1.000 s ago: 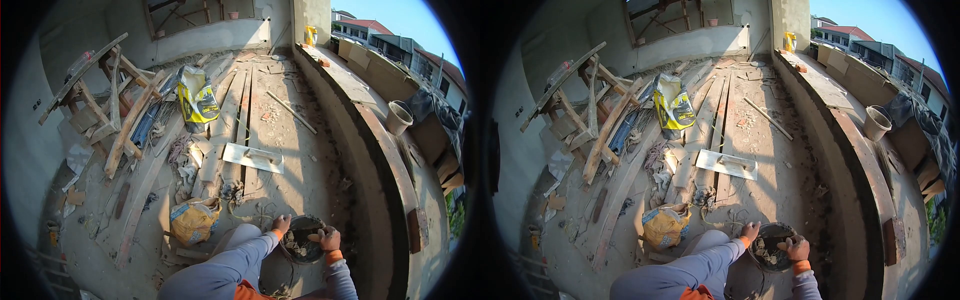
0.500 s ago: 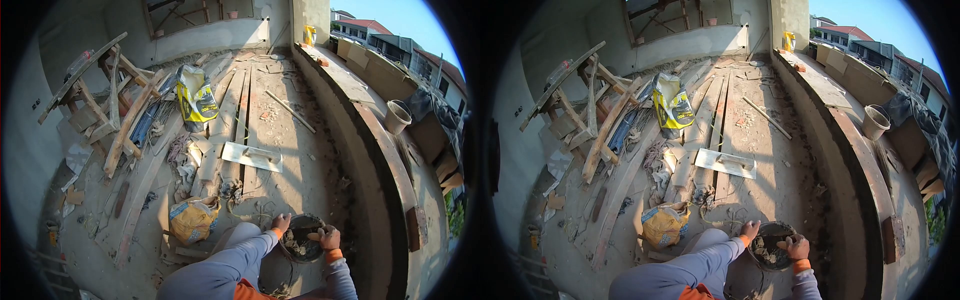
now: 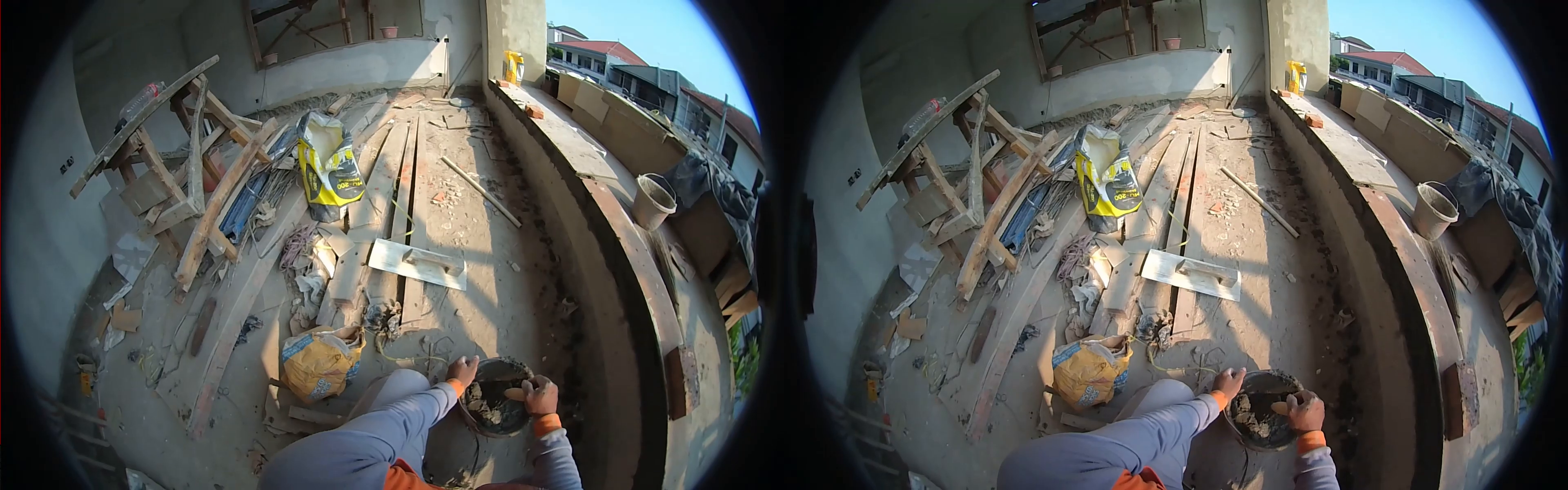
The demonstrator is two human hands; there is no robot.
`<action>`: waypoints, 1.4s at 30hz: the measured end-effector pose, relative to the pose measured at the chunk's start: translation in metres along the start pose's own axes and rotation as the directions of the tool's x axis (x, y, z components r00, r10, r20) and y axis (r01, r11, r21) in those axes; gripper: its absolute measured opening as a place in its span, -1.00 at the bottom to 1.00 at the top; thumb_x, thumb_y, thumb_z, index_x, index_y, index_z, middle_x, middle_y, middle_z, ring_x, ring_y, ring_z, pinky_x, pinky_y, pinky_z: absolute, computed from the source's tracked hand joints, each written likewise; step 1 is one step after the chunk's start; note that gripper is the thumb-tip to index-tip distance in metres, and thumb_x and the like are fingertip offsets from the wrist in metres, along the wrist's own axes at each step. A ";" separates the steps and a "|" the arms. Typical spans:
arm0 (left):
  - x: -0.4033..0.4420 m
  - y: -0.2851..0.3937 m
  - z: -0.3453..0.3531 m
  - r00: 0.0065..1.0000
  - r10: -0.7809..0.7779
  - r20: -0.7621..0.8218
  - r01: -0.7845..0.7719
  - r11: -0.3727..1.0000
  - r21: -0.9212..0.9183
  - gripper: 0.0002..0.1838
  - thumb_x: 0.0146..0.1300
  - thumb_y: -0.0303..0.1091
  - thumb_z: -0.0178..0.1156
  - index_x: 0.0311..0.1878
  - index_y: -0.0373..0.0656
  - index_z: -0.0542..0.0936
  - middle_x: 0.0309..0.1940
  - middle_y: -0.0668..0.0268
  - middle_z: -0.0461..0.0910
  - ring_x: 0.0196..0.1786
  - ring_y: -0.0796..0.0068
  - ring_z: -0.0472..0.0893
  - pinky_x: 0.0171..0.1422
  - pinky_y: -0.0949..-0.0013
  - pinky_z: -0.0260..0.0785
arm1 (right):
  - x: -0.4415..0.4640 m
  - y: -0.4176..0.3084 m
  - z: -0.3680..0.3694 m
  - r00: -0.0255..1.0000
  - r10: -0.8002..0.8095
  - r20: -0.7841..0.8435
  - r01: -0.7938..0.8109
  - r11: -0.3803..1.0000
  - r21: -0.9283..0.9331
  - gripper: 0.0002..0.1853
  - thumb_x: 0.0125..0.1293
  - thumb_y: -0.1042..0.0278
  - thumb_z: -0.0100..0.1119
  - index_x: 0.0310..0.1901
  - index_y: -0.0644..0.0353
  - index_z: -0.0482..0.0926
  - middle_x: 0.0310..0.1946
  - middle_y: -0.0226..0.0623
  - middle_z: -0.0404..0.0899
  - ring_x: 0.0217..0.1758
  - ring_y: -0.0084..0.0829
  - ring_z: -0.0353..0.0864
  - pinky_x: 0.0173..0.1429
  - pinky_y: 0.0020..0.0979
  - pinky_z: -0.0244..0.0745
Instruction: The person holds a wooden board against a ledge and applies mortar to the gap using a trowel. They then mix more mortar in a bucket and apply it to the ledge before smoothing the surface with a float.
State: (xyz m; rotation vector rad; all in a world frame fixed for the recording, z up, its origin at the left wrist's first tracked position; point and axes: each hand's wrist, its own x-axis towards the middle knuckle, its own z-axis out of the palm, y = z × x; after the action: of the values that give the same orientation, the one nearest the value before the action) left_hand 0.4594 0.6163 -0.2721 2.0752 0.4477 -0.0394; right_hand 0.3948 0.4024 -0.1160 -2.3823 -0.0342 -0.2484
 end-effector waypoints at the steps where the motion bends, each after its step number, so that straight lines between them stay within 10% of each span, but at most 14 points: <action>1: 0.001 -0.001 0.002 1.000 0.002 -0.005 -0.002 1.000 -0.002 -0.37 0.21 0.20 0.02 -0.18 -0.33 0.60 -0.19 -0.12 0.61 -0.05 -0.14 0.56 0.04 0.03 0.40 | 0.001 0.001 0.001 1.000 -0.001 -0.006 0.001 1.000 -0.003 -0.78 0.00 0.26 0.23 -0.46 0.27 0.64 -0.48 -0.02 0.59 -0.38 -0.01 0.60 -0.22 -0.17 0.51; 10: -0.001 -0.006 0.011 0.977 0.073 -0.198 -0.077 0.997 -0.011 -0.40 0.19 0.18 0.06 -0.30 -0.32 0.59 -0.30 -0.12 0.60 -0.16 -0.16 0.58 -0.09 0.04 0.42 | 0.001 0.001 0.001 1.000 0.014 -0.001 -0.014 1.000 -0.001 -0.77 0.00 0.24 0.23 -0.46 0.28 0.64 -0.48 0.01 0.59 -0.36 0.01 0.60 -0.22 -0.16 0.51; 32: -0.007 0.010 0.006 1.000 -0.013 -0.008 0.013 1.000 -0.011 -0.31 0.20 0.19 0.04 -0.03 -0.39 0.56 -0.09 -0.16 0.58 0.05 -0.13 0.54 0.14 0.08 0.39 | -0.001 0.005 -0.005 1.000 -0.003 -0.003 0.003 1.000 -0.005 -0.76 0.01 0.24 0.24 -0.46 0.29 0.63 -0.49 0.01 0.58 -0.39 0.01 0.60 -0.24 -0.16 0.50; 42: -0.008 0.013 0.010 0.994 0.060 -0.095 -0.066 0.996 -0.064 -0.43 0.20 0.16 0.08 -0.32 -0.29 0.58 -0.33 -0.08 0.61 -0.15 -0.12 0.59 -0.10 0.08 0.42 | -0.004 0.006 -0.010 1.000 -0.004 -0.017 0.005 0.999 0.032 -0.78 0.02 0.28 0.23 -0.45 0.30 0.62 -0.49 0.01 0.58 -0.40 0.00 0.60 -0.26 -0.18 0.50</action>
State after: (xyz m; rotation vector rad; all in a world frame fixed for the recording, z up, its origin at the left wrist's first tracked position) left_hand 0.4583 0.5993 -0.2650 2.0295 0.4341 0.1087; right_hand 0.3901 0.3919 -0.1135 -2.3482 -0.0353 -0.2679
